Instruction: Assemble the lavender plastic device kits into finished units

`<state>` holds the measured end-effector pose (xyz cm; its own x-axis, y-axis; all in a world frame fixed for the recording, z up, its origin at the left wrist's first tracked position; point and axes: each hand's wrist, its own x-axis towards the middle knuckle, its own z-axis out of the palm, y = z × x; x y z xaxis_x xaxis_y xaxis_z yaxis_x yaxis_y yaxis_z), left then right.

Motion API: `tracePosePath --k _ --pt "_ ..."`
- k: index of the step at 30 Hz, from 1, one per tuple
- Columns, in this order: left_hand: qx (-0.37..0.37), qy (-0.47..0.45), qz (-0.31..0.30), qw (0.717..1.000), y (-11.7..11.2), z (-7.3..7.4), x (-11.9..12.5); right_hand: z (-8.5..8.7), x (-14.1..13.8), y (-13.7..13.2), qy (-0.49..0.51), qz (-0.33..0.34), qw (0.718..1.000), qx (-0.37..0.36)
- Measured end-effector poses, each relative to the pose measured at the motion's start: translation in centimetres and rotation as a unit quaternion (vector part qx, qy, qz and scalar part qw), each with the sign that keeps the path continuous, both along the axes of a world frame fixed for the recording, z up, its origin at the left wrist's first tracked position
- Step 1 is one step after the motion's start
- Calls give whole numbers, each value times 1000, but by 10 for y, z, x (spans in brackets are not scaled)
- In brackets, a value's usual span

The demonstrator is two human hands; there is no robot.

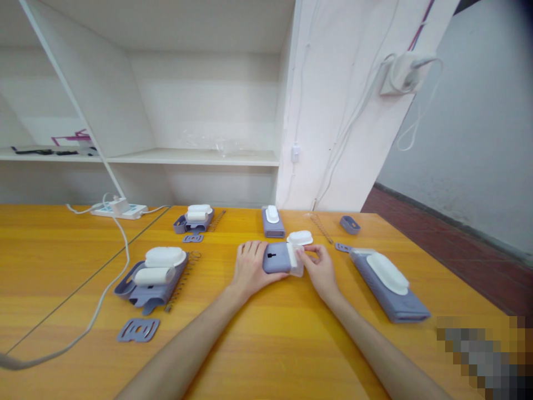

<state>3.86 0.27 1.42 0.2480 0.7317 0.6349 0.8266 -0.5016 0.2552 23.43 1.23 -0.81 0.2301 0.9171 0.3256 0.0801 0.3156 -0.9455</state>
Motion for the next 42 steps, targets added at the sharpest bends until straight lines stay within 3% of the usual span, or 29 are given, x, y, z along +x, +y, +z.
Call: tracePosePath --k 10,20,29,42 --pt "2 27 -59 998 -1 1 0 -2 2 1 -108 -38 993 6" --pt "12 27 -54 998 -2 1 0 9 1 -5 -124 77 989 -5" --pt "19 20 -44 999 -2 1 -1 5 2 -7 -173 123 977 -11" --pt "18 28 -53 998 -3 2 -2 0 3 -8 -263 111 958 22"
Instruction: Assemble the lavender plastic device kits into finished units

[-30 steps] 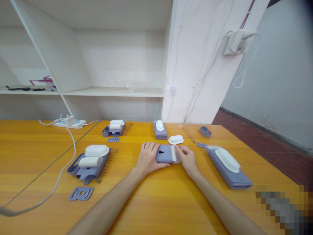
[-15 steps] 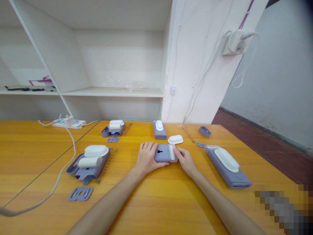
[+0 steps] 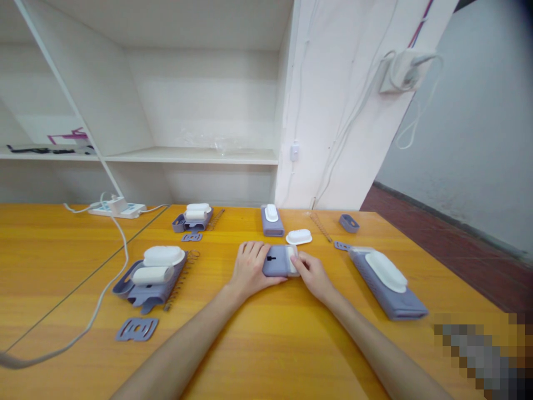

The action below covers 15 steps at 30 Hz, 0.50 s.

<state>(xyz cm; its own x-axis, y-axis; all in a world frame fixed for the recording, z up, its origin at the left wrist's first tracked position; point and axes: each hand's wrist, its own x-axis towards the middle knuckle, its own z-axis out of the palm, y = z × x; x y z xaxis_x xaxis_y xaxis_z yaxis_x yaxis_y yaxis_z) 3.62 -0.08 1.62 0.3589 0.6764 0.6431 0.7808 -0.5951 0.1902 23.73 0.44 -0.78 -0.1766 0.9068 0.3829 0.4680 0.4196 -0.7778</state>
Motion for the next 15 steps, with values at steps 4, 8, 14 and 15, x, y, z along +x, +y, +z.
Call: tracePosePath --k 4,8,14,15 --pt "-6 2 -7 1000 -1 1 0 0 -1 -1 -13 0 1000 5" --pt "-11 5 -9 1000 -1 1 -1 2 -1 -3 -40 -4 999 11" --pt "-5 9 -11 1000 -2 1 -2 6 -1 -6 -106 -22 992 57" --pt "-3 9 -11 1000 -2 1 -2 6 -1 -6 -111 -26 992 60"
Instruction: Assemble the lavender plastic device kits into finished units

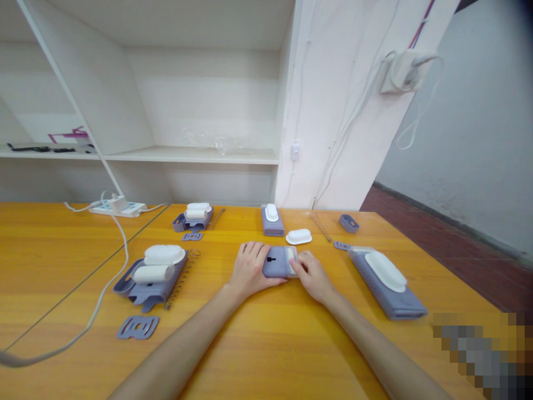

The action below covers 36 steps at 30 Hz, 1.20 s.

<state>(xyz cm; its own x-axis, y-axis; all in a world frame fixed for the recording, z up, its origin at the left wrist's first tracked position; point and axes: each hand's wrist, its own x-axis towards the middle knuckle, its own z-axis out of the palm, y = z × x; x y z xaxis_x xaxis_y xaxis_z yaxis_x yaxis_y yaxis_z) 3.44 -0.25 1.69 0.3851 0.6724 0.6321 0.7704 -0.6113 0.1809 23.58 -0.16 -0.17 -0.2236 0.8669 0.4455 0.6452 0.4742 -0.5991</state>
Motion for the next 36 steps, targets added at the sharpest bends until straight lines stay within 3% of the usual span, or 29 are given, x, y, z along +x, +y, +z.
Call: tracePosePath --k 36 --pt "2 5 -1 1000 0 0 -2 5 -5 -9 -89 -27 995 39"
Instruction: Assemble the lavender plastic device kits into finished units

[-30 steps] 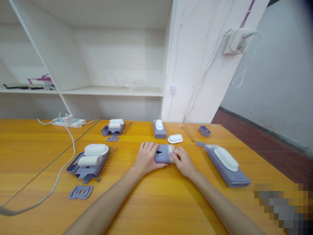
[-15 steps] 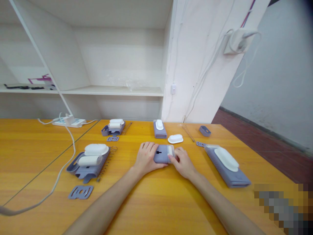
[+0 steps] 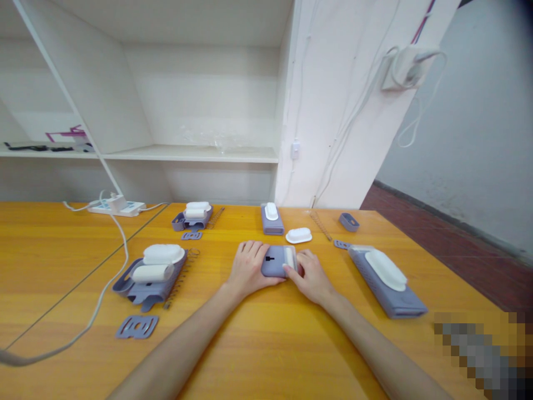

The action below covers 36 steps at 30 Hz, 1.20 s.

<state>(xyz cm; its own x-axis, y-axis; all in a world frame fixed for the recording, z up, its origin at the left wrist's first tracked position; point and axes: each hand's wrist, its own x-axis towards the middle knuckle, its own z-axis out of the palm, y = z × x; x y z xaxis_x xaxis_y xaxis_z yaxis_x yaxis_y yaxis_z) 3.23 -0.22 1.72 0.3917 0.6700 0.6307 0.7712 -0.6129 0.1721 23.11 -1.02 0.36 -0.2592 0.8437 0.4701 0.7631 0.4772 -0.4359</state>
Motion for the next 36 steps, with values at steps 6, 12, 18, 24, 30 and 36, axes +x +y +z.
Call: tracePosePath --k 6,12,18,24,30,36 --pt "3 2 -1 1000 0 -1 0 -1 1 0 -4 -5 1000 0" --pt "2 -1 -3 1000 1 -1 1 -3 2 3 11 -2 1000 -3" --pt "-4 0 -3 1000 1 0 2 -4 2 3 15 -11 1000 -2" --pt "-8 1 -2 1000 1 0 1 -3 1 3 19 -12 1000 -1" --pt "-8 -1 -3 1000 2 0 1 -5 1 5 19 -10 1000 0" --pt "-14 2 -1 1000 2 1 1 -6 2 7 18 -9 1000 -4"
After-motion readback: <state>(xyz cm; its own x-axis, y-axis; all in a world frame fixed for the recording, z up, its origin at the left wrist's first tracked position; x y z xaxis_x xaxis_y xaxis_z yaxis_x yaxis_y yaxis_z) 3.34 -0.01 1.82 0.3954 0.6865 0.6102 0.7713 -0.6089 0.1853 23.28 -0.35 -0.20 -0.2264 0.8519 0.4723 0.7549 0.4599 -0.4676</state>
